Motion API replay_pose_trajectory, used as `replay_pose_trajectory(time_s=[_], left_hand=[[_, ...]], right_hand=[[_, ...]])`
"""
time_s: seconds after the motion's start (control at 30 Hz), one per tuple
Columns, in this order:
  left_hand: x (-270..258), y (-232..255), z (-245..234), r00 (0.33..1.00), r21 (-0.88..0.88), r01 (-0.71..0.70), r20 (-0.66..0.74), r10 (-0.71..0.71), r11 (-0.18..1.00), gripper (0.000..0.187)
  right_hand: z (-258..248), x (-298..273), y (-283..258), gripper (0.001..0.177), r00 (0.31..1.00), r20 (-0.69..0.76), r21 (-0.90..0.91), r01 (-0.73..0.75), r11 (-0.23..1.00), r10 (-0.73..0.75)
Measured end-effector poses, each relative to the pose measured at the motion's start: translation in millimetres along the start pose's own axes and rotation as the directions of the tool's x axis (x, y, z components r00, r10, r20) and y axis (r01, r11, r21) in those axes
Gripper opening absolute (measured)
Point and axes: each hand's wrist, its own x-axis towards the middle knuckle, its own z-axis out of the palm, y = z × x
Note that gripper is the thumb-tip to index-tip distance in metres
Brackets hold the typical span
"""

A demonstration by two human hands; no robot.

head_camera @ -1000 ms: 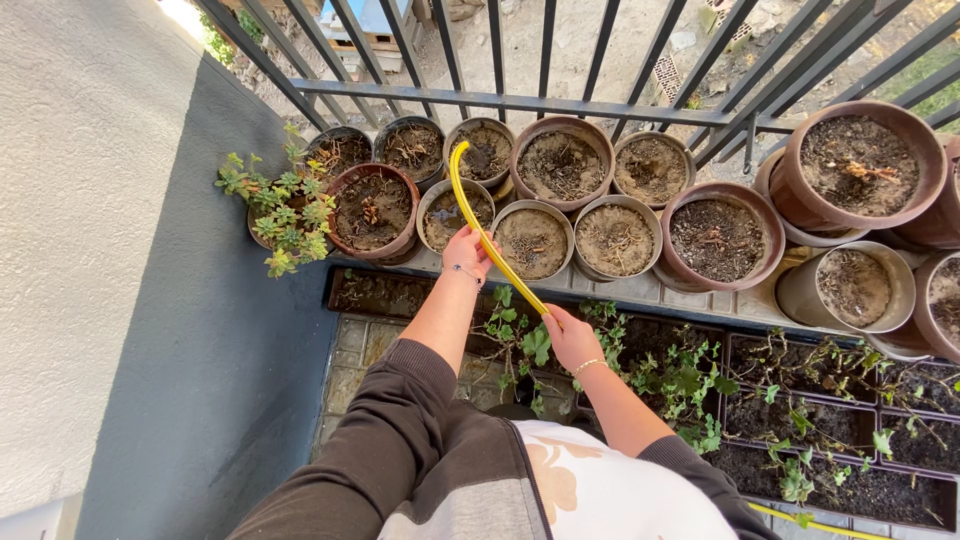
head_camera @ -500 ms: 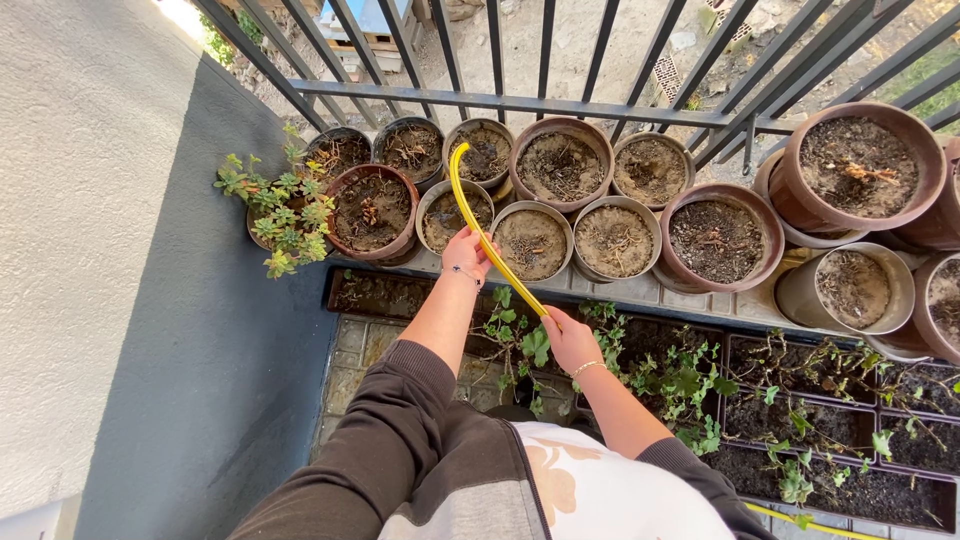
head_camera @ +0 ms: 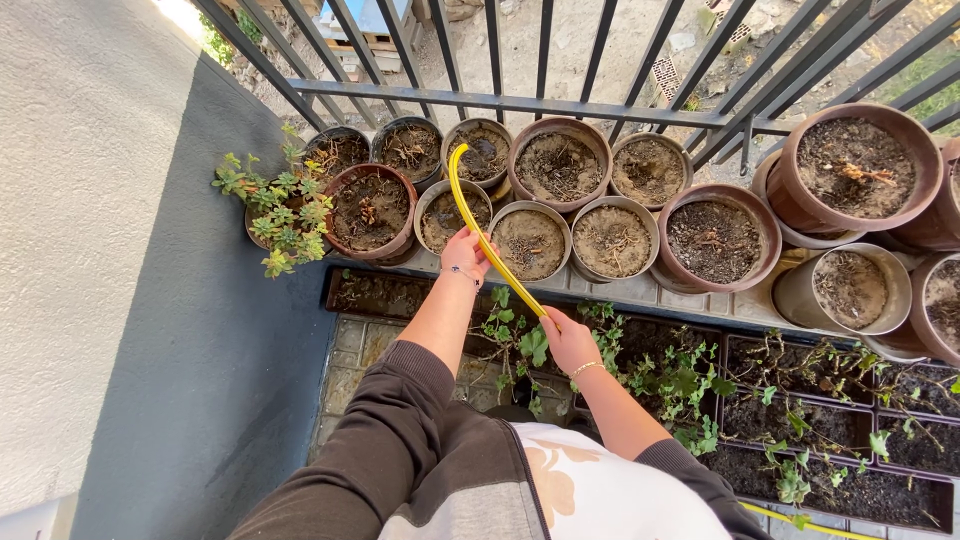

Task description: The person waters multiple potted plants and seedling trays on a balcony using a yellow hose. They systematically move the hose from one container to the next, directing water into the soil of each pot.

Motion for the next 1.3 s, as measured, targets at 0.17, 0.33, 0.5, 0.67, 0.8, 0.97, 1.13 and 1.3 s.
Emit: replay_pose_trajectory(time_s=[0.17, 0.33, 0.5, 0.67, 0.8, 0.97, 1.13, 1.3], left_hand=[[0, -2, 0, 1.000, -0.007, -0.002, 0.004, 0.002, 1.000, 0.040], [1, -5, 1, 1.000, -0.017, 0.001, 0.004, -0.001, 1.000, 0.039], [1, -6, 3, 1.000, -0.014, -0.001, 0.000, 0.001, 1.000, 0.038], [-2, -3, 3, 1.000, -0.007, 0.000, -0.002, 0.000, 1.000, 0.036], [-5, -2, 2, 1.000, 0.004, -0.002, 0.008, 0.002, 1.000, 0.036], [-12, -3, 3, 1.000, -0.002, 0.000, 0.011, 0.001, 1.000, 0.036], [6, -23, -9, 1.000, -0.007, 0.022, 0.007, -0.022, 1.000, 0.037], [-11, -45, -10, 0.998, 0.015, 0.064, -0.002, -0.064, 0.998, 0.041]], right_hand=[[0, -1, 4, 0.041, 1.000, -0.010, 0.002, 0.010, 1.000, -0.010], [0, -2, 7, 0.040, 0.999, -0.016, -0.015, 0.028, 0.999, -0.028], [-2, -4, 6, 0.040, 0.999, -0.027, -0.030, 0.032, 0.999, -0.033], [-1, -3, 9, 0.041, 0.999, -0.025, -0.033, 0.027, 0.999, -0.028], [-2, -5, 9, 0.041, 0.999, -0.029, -0.027, 0.035, 0.999, -0.036], [1, -4, 16, 0.040, 0.998, -0.027, -0.011, 0.048, 0.999, -0.049], [-3, -16, 21, 0.040, 0.998, -0.019, -0.014, 0.052, 0.999, -0.052], [-11, -40, 32, 0.041, 1.000, 0.010, 0.012, -0.030, 0.999, 0.029]])
